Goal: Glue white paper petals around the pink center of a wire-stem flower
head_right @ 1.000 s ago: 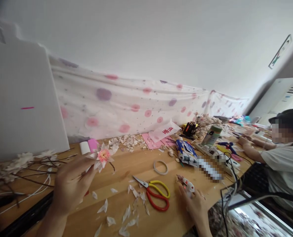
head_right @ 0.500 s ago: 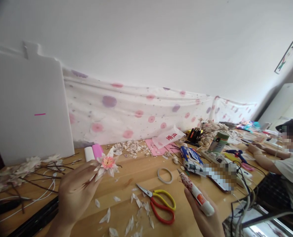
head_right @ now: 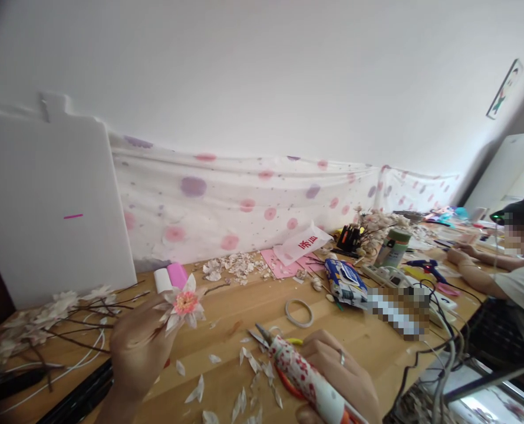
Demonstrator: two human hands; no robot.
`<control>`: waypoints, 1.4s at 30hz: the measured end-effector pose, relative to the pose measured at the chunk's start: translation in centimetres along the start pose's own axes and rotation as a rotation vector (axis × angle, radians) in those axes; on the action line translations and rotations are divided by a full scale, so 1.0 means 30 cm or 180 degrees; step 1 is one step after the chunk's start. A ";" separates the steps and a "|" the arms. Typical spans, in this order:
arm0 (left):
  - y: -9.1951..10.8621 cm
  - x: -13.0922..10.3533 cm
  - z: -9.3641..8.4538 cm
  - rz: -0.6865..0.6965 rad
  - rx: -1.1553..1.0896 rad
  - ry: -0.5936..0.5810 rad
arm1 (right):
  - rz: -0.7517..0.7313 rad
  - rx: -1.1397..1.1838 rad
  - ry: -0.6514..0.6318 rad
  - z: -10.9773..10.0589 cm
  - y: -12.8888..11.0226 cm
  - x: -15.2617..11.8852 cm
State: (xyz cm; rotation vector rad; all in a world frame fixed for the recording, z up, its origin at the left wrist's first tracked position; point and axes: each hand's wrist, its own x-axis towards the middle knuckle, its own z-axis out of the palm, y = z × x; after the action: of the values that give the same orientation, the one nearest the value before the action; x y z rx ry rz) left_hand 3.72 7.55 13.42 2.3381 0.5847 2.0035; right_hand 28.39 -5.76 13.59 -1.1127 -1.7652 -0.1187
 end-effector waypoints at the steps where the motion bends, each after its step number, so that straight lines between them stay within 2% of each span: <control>1: 0.001 0.000 0.003 -0.0017 0.0002 0.0004 | -0.0099 0.0033 -0.0127 0.003 -0.003 0.008; 4: 0.006 0.001 0.011 -0.0061 -0.0010 0.0028 | -0.0313 0.0151 -0.0314 0.014 -0.008 0.029; 7: 0.010 -0.003 0.016 -0.0093 -0.0052 0.0036 | -0.0321 0.0315 -0.0205 0.031 -0.017 0.043; 9: 0.014 -0.008 0.019 -0.0275 -0.0140 0.0050 | -0.0312 0.0392 -0.0159 0.041 -0.027 0.054; 11: 0.022 -0.011 0.021 -0.0862 -0.0673 -0.0089 | -0.0305 0.0434 -0.0136 0.046 -0.040 0.067; 15: 0.051 -0.006 0.023 -0.2798 -0.2979 -0.0753 | -0.0298 0.0319 -0.0039 0.041 -0.057 0.090; 17: 0.074 0.003 0.021 -0.3496 -0.3781 -0.0862 | -0.0339 0.0201 0.0065 0.039 -0.058 0.096; 19: 0.100 0.014 0.017 -0.3892 -0.4050 -0.0888 | -0.0407 0.0080 0.0150 0.041 -0.057 0.098; 22: 0.143 0.036 0.008 -0.4288 -0.3826 -0.0880 | -0.0461 -0.0021 0.0120 0.050 -0.053 0.095; 25: 0.177 0.056 0.000 -0.4400 -0.3512 -0.0731 | -0.0392 -0.0015 0.0036 0.064 -0.050 0.088; 28: 0.182 0.060 -0.002 -0.4384 -0.3395 -0.0698 | -0.0347 -0.0020 -0.0020 0.074 -0.051 0.086; 35: 0.139 0.024 0.012 -0.4127 -0.3656 -0.1122 | -0.0373 -0.0272 -0.0158 0.070 -0.061 0.098; 42: 0.144 0.034 0.012 -0.4053 -0.3624 -0.1279 | -0.0474 -0.0491 -0.0228 0.072 -0.059 0.107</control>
State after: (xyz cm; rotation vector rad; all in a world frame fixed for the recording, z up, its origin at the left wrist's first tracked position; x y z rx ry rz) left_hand 5.38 3.90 15.37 1.0510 0.4694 0.8003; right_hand 25.42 -3.60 15.73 -1.1051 -1.9287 -0.3134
